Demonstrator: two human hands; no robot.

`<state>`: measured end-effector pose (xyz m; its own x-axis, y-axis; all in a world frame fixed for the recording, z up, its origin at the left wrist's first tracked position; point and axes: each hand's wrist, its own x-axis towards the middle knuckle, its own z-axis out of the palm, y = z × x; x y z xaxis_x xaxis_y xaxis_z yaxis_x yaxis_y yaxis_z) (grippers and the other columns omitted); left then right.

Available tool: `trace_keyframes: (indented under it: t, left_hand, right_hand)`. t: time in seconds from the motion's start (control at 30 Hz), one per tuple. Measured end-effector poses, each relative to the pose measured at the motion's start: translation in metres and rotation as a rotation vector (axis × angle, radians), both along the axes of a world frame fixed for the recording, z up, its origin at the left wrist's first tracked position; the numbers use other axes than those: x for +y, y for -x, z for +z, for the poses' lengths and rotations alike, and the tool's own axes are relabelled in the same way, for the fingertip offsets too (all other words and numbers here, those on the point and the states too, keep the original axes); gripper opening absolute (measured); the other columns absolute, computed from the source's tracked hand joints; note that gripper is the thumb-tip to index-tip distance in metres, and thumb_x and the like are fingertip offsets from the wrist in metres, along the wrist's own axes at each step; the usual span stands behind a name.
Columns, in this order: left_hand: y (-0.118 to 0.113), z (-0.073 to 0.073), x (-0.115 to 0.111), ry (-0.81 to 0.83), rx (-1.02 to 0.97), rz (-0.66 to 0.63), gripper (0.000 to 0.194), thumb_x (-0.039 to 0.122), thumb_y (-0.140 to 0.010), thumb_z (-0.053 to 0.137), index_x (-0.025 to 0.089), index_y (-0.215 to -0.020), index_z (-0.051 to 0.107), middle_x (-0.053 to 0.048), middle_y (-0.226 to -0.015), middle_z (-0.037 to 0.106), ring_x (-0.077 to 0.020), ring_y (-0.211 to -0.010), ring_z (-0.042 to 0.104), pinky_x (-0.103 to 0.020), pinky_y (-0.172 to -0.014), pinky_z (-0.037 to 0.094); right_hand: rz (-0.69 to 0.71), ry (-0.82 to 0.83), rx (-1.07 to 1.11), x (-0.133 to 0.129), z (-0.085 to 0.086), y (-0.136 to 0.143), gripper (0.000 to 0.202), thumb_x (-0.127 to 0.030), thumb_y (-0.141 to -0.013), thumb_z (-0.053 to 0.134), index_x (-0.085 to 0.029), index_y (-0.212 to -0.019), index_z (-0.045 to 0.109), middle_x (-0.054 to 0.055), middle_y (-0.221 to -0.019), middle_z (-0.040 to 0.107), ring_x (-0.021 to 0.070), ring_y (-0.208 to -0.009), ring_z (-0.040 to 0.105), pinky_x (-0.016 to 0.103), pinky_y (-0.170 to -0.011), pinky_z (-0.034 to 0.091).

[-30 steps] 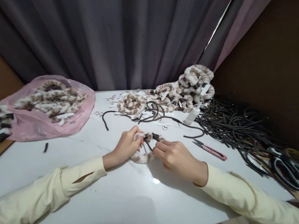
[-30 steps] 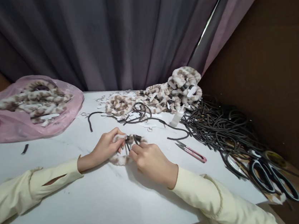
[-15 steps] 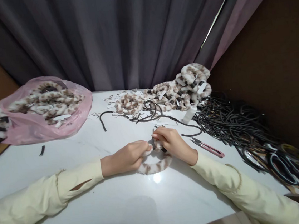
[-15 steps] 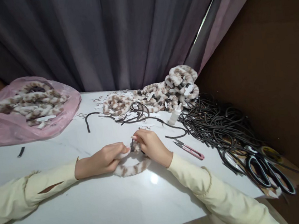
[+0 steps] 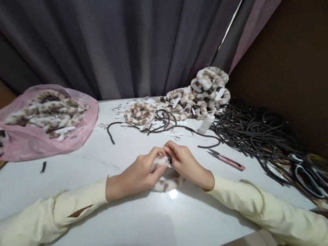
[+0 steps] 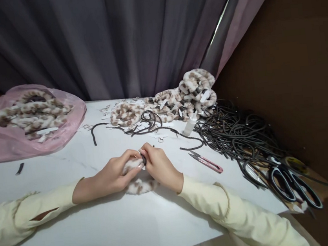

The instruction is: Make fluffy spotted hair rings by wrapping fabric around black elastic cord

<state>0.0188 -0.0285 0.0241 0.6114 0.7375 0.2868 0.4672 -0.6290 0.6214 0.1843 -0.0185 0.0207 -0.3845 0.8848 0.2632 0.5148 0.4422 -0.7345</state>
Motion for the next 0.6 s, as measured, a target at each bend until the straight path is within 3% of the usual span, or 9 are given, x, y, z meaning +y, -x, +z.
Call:
trace_keyframes:
  t: [0.1,0.23,0.43,0.6]
  left_hand:
    - [-0.006,0.008,0.000,0.216,-0.035,0.111,0.024,0.042,-0.086,0.042,0.020,-0.097,0.042,-0.001,-0.081,0.059,-0.0142,-0.064,0.055,-0.024,-0.059,0.040]
    - [-0.011,0.004,0.004,0.277,0.036,0.134,0.027,0.043,-0.090,0.030,0.021,-0.081,0.042,0.003,-0.060,0.049,-0.0134,-0.052,0.047,-0.024,-0.049,0.031]
    - [-0.016,-0.007,0.005,0.176,-0.067,0.146,0.025,0.033,-0.092,0.027,0.020,-0.073,0.038,0.004,-0.059,0.046,-0.0108,-0.051,0.043,-0.022,-0.051,0.030]
    - [-0.014,-0.008,0.007,0.028,-0.117,0.100,0.028,0.029,-0.090,0.030,0.020,-0.065,0.036,0.004,-0.056,0.041,-0.0093,-0.048,0.038,-0.021,-0.050,0.030]
  right_hand:
    - [-0.016,-0.054,0.007,-0.001,0.000,0.001,0.008,-0.015,-0.080,0.036,-0.019,-0.073,0.039,-0.001,-0.063,0.047,0.0119,-0.056,0.042,0.022,-0.054,0.031]
    - [-0.077,-0.116,0.033,-0.003,-0.002,0.002,0.011,-0.015,-0.082,0.033,-0.020,-0.074,0.038,-0.001,-0.063,0.047,0.0118,-0.054,0.043,0.022,-0.054,0.033]
    - [-0.115,-0.118,0.082,-0.004,0.001,0.003,0.016,-0.021,-0.088,0.032,-0.019,-0.077,0.042,0.000,-0.066,0.050,0.0106,-0.054,0.043,0.021,-0.055,0.034]
    - [-0.125,0.021,0.143,0.000,0.005,0.001,0.021,-0.026,-0.087,0.038,-0.019,-0.068,0.044,-0.002,-0.060,0.048,0.0105,-0.054,0.042,0.021,-0.054,0.034]
